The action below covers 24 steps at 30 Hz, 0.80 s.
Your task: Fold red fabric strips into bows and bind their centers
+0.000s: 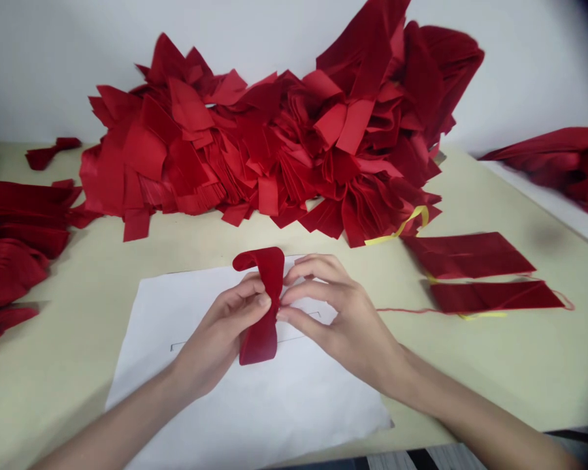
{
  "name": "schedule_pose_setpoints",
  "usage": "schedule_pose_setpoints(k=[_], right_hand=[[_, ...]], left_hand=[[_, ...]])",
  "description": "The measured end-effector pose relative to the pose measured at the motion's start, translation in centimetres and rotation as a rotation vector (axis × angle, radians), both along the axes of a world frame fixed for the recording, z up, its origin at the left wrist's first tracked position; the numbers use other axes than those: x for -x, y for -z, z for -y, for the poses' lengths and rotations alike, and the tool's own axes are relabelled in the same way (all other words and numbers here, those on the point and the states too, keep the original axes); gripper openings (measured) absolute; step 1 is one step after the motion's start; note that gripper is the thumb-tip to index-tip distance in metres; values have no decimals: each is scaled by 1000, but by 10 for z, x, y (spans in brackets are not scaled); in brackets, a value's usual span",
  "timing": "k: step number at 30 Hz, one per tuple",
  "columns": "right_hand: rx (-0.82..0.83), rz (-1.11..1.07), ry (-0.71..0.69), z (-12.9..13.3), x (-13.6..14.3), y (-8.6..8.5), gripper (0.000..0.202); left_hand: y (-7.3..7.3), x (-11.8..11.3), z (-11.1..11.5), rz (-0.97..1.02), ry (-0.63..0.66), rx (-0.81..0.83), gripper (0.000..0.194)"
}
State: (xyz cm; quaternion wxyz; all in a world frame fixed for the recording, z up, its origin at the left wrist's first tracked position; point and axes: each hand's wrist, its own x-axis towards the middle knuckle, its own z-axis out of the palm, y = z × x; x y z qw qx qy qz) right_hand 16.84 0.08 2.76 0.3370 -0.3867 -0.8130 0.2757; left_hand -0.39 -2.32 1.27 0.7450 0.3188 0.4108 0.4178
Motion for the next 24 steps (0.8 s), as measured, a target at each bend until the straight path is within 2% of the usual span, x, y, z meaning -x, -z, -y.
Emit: schedule_pose_setpoints(k=[5,14,20,22,24], right_hand=[[114,-40,-58,-3,-2,-7,8],[399,-190,-107,-9,-7,-9,5],[818,-404,-302,-9,-4,-8,12],[792,-405,-295,-8,-4,-7,11],[686,-363,-318,-7,-5,-7,8]], left_hand=[[2,0,-1,22,19,12,14],[6,3,1,224,130,105,10],[9,3,1,347,205,54,15],[8,2,2,374,258,60,19],[7,-1,5,400,358,74,22]])
